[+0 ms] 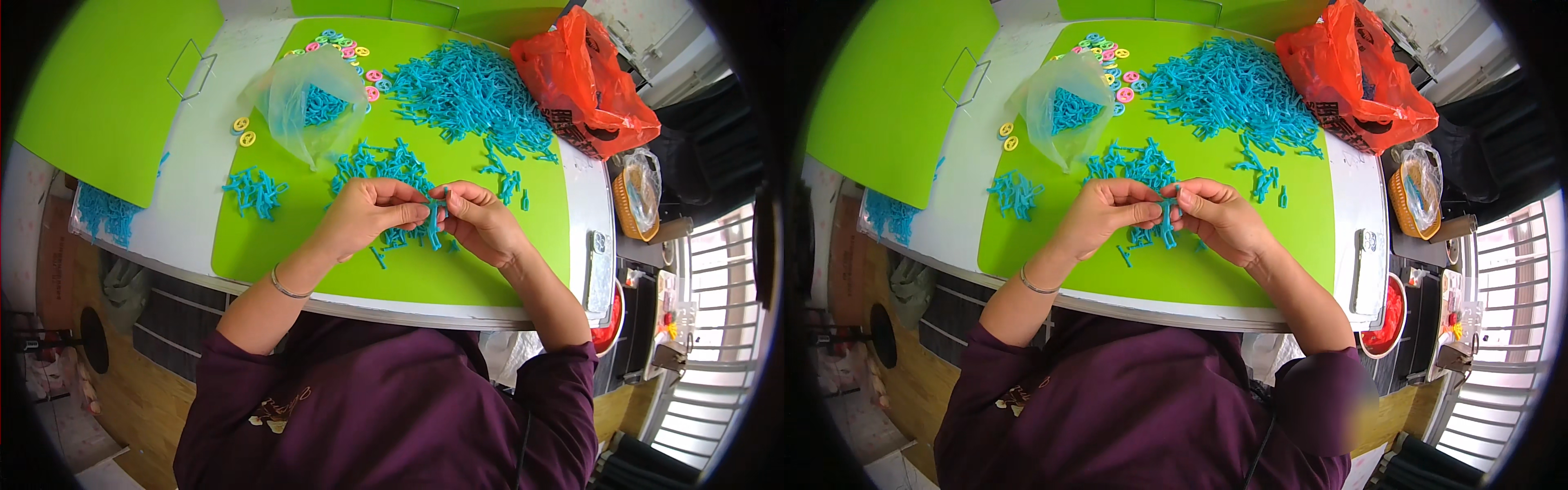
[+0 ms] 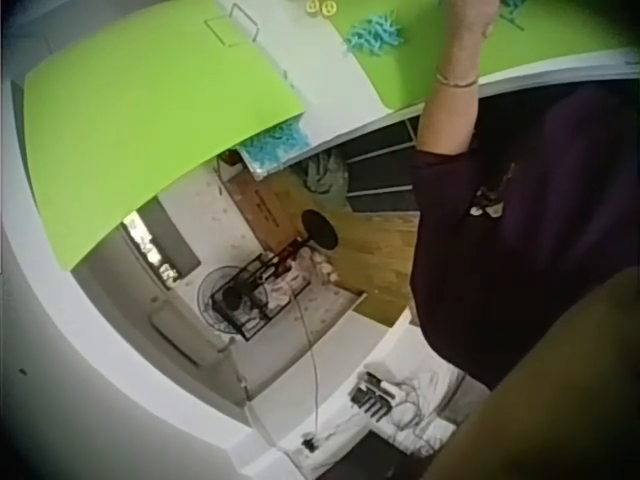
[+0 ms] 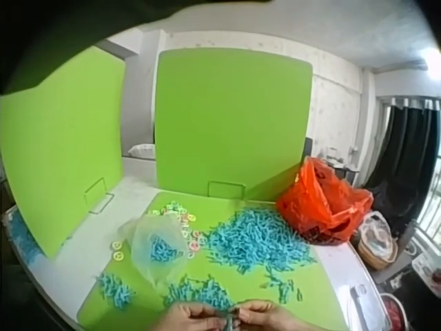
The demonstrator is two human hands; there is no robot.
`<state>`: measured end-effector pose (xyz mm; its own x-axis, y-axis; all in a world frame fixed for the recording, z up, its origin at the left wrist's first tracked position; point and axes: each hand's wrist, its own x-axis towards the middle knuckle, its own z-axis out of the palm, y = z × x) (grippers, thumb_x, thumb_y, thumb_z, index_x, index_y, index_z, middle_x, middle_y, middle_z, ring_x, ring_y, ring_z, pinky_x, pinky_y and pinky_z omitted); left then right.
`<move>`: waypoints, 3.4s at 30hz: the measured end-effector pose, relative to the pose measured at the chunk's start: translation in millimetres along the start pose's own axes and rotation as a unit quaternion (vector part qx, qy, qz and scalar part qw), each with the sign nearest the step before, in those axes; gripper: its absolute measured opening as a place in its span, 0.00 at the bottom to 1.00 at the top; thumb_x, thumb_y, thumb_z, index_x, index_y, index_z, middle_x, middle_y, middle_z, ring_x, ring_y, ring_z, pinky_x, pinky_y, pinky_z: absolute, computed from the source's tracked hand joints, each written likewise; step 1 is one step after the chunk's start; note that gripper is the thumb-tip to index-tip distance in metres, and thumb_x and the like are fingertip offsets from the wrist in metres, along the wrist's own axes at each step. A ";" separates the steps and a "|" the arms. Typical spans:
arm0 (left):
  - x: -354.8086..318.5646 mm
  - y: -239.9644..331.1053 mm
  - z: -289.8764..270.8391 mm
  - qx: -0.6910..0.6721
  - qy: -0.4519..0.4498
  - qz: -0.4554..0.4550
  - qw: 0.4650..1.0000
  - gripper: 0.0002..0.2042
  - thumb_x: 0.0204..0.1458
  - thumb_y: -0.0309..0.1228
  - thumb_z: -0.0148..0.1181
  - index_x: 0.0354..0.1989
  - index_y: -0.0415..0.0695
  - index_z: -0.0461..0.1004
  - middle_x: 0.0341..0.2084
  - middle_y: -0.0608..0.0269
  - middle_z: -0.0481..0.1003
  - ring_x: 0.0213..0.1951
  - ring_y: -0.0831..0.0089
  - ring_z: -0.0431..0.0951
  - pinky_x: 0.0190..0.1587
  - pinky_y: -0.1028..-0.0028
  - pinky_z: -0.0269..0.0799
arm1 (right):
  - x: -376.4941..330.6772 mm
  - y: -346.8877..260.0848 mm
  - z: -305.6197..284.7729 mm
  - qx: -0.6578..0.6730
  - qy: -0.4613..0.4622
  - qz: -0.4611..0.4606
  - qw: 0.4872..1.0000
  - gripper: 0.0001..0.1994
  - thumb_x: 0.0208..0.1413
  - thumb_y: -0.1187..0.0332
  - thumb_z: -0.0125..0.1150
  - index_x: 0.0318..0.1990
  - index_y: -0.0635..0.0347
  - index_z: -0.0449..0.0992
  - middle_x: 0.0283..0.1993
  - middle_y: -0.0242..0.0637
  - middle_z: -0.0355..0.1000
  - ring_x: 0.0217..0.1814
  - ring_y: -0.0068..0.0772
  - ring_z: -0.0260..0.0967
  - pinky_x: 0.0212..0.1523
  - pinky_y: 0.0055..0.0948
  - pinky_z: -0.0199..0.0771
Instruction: Assembling small plastic parts by attaching colorful rings to green components.
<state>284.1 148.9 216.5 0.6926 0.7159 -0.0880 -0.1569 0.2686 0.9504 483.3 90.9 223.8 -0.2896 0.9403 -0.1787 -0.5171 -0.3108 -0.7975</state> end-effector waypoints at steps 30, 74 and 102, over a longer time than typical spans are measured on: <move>-6.7 7.3 -0.9 0.229 -0.068 0.087 0.967 0.11 0.55 0.31 0.54 0.25 0.38 0.71 0.19 0.68 0.70 0.24 0.82 0.68 0.29 0.81 0.64 | -5.2 -6.3 6.0 -0.106 0.051 0.025 0.993 0.06 0.52 0.69 0.60 0.37 0.58 0.77 0.30 0.30 0.74 0.29 0.20 0.69 0.27 0.19 0.66; 1.8 0.5 -9.3 -0.164 0.059 -0.009 0.985 0.07 0.54 0.31 0.56 0.39 0.42 0.73 0.32 0.60 0.76 0.34 0.74 0.78 0.32 0.81 0.76 | 9.2 -22.7 5.2 -0.292 0.103 -0.040 0.950 0.11 0.57 0.68 0.54 0.45 0.62 0.73 0.34 0.36 0.74 0.30 0.25 0.71 0.34 0.21 0.73; 7.6 -6.0 -13.7 -0.243 0.066 -0.088 0.964 0.10 0.54 0.31 0.56 0.44 0.44 0.73 0.35 0.64 0.76 0.38 0.73 0.77 0.39 0.79 0.75 | 4.0 -23.6 3.0 -0.355 0.049 -0.030 0.933 0.09 0.52 0.71 0.61 0.38 0.66 0.75 0.27 0.32 0.72 0.28 0.19 0.69 0.31 0.19 0.71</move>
<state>280.7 161.5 206.0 0.6476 0.6988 -0.3038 -0.3788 0.6412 0.6674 492.0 101.6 243.7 -0.1849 0.9718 -0.1462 0.1451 -0.1201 -0.9821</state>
